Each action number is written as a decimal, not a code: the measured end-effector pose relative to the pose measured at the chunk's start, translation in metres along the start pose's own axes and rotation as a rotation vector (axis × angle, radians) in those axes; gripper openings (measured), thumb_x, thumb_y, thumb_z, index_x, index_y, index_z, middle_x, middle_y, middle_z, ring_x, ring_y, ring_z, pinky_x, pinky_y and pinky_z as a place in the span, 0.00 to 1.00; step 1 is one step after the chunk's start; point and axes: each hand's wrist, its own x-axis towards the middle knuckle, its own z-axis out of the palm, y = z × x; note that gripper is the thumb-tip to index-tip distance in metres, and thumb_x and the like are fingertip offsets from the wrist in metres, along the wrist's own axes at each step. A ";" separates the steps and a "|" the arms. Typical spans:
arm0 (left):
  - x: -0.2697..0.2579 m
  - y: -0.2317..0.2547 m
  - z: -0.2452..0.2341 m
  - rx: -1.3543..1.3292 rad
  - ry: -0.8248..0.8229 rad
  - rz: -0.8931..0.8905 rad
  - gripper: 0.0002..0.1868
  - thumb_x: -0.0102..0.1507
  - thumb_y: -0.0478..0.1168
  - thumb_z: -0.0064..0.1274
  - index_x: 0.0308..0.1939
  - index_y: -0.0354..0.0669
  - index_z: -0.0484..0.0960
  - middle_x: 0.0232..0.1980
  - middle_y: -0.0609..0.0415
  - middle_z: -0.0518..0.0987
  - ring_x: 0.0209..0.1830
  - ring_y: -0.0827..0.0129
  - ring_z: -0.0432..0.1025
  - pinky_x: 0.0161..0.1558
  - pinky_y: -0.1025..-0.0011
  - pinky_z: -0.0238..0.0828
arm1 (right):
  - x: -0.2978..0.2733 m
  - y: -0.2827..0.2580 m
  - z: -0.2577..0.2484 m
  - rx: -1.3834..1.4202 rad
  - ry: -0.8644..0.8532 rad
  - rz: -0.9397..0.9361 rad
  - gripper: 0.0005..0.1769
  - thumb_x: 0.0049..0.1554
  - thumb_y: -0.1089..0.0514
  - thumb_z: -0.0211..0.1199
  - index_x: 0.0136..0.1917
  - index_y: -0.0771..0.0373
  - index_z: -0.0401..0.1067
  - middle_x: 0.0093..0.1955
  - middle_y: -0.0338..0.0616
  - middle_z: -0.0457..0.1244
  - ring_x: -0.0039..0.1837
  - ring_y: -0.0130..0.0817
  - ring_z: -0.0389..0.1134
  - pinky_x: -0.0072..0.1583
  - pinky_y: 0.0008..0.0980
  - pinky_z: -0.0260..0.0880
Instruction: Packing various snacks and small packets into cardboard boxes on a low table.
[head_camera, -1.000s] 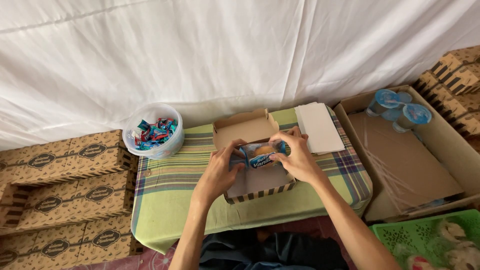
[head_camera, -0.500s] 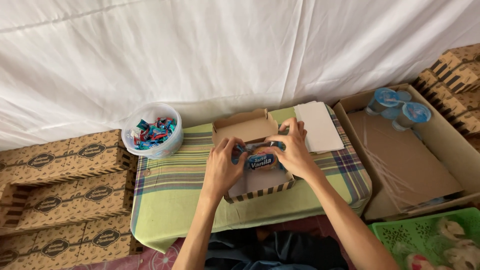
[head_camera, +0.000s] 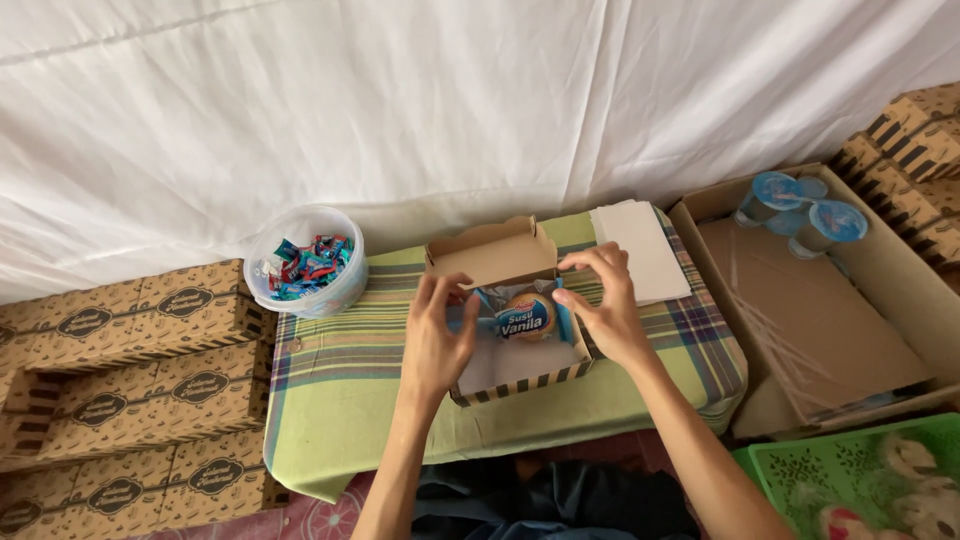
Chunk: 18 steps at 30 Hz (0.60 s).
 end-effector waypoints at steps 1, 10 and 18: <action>0.000 0.000 -0.001 -0.068 0.066 0.011 0.09 0.66 0.34 0.54 0.50 0.40 0.80 0.41 0.47 0.73 0.44 0.47 0.79 0.51 0.58 0.77 | -0.003 0.000 -0.002 0.078 0.054 0.017 0.17 0.57 0.49 0.71 0.54 0.58 0.72 0.54 0.42 0.54 0.61 0.36 0.53 0.61 0.38 0.53; -0.038 -0.078 0.028 -0.303 0.169 -0.155 0.19 0.73 0.41 0.47 0.65 0.36 0.67 0.59 0.37 0.69 0.64 0.41 0.67 0.63 0.46 0.64 | -0.055 0.040 -0.056 0.718 0.344 0.020 0.27 0.69 0.51 0.50 0.30 0.64 0.63 0.26 0.43 0.49 0.33 0.34 0.52 0.41 0.29 0.52; -0.044 -0.120 0.044 -0.297 -0.044 -0.264 0.28 0.77 0.49 0.35 0.69 0.23 0.61 0.62 0.29 0.65 0.61 0.45 0.62 0.63 0.51 0.56 | -0.173 0.071 -0.198 0.394 0.757 0.149 0.06 0.65 0.65 0.54 0.49 0.66 0.72 0.46 0.43 0.65 0.45 0.27 0.61 0.50 0.25 0.62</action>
